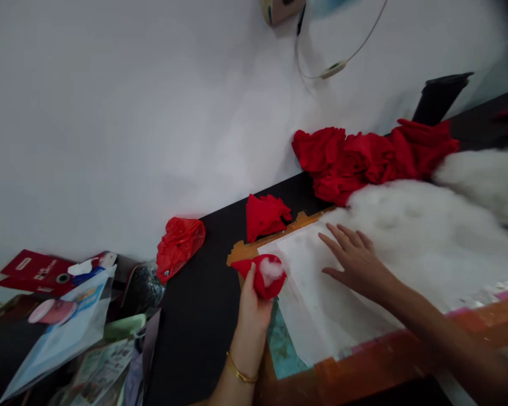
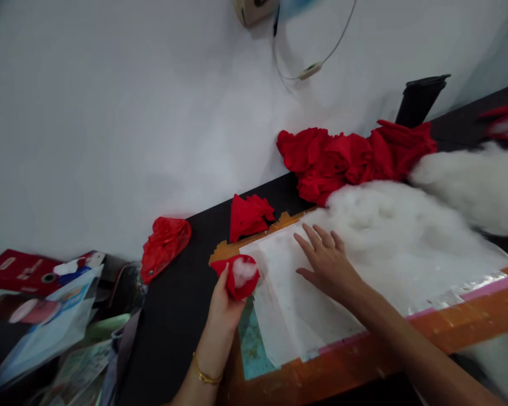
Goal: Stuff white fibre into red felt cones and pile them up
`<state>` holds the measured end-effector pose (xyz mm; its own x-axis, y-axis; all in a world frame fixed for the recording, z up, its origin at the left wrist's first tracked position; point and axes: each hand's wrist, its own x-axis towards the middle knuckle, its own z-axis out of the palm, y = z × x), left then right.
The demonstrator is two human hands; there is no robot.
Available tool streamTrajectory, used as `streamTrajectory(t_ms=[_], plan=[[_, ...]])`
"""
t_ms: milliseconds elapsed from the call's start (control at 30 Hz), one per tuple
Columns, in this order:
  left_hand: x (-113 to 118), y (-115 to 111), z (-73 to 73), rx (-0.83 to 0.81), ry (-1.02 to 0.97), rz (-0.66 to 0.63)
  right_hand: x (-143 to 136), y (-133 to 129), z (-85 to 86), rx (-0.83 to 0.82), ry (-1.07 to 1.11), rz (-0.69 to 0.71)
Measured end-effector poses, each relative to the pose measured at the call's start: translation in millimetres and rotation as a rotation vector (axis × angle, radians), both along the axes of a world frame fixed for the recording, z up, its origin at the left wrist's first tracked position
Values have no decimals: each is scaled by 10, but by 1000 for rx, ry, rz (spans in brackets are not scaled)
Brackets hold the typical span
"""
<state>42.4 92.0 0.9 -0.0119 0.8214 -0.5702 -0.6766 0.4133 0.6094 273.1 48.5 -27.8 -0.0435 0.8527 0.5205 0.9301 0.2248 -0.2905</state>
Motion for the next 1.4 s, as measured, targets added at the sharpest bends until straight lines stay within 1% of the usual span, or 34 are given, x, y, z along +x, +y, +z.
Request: streamTrajectory(t_ms=[33,67,133,167,200,267,333,400,467,500,567,600,667,733,767,800,833,900,933,967,1033,1100,1167,1233,1300,1400], plan=[[18,-11,36,-11,-10,-8,-47,-10,57,32,4,27],[46,-31,70,-24,-17,-15,-132,-28,112,62,39,85],[122,-93,120,-40,-29,-53,-365,-62,190,93,172,214],[162,-132,131,-48,-32,-76,-486,-64,205,90,239,242],[200,-174,132,-48,-28,-94,-593,-53,206,67,283,229],[252,-250,106,-19,-10,-128,-744,3,179,-19,332,141],[268,-299,62,3,26,-144,-817,67,149,-143,430,64],[262,-316,27,18,42,-139,-859,103,142,-276,643,94],[256,-313,19,28,26,-131,-903,107,156,-379,881,191],[256,-308,24,40,14,-137,-923,103,165,-413,967,230],[261,-296,44,58,-3,-162,-942,94,178,-428,1036,243],[262,-287,54,54,-6,-164,-933,87,181,-421,1026,222],[252,-264,68,32,-30,-136,-880,62,176,-366,960,132],[227,-237,71,14,-86,-100,-805,10,163,-261,865,30],[212,-227,69,12,-115,-89,-775,-27,155,-196,802,8],[200,-221,67,7,-136,-84,-756,-65,145,-123,731,19],[193,-222,64,-6,-150,-83,-752,-102,134,-59,643,64],[199,-244,60,-59,-157,-104,-786,-151,108,9,429,166],[212,-264,60,-82,-155,-118,-819,-158,93,14,324,184],[228,-289,61,-91,-152,-131,-856,-153,78,-1,235,174],[263,-339,64,-60,-132,-136,-919,-120,52,-71,136,113],[281,-373,66,1,-93,-126,-944,-85,43,-144,146,94],[269,-378,64,45,-63,-122,-926,-81,55,-195,195,120],[231,-353,60,63,-69,-125,-879,-116,87,-193,256,155],[182,-311,58,73,-125,-136,-831,-172,130,-100,350,176],[138,-254,62,77,-228,-198,-815,-218,188,117,467,211]])
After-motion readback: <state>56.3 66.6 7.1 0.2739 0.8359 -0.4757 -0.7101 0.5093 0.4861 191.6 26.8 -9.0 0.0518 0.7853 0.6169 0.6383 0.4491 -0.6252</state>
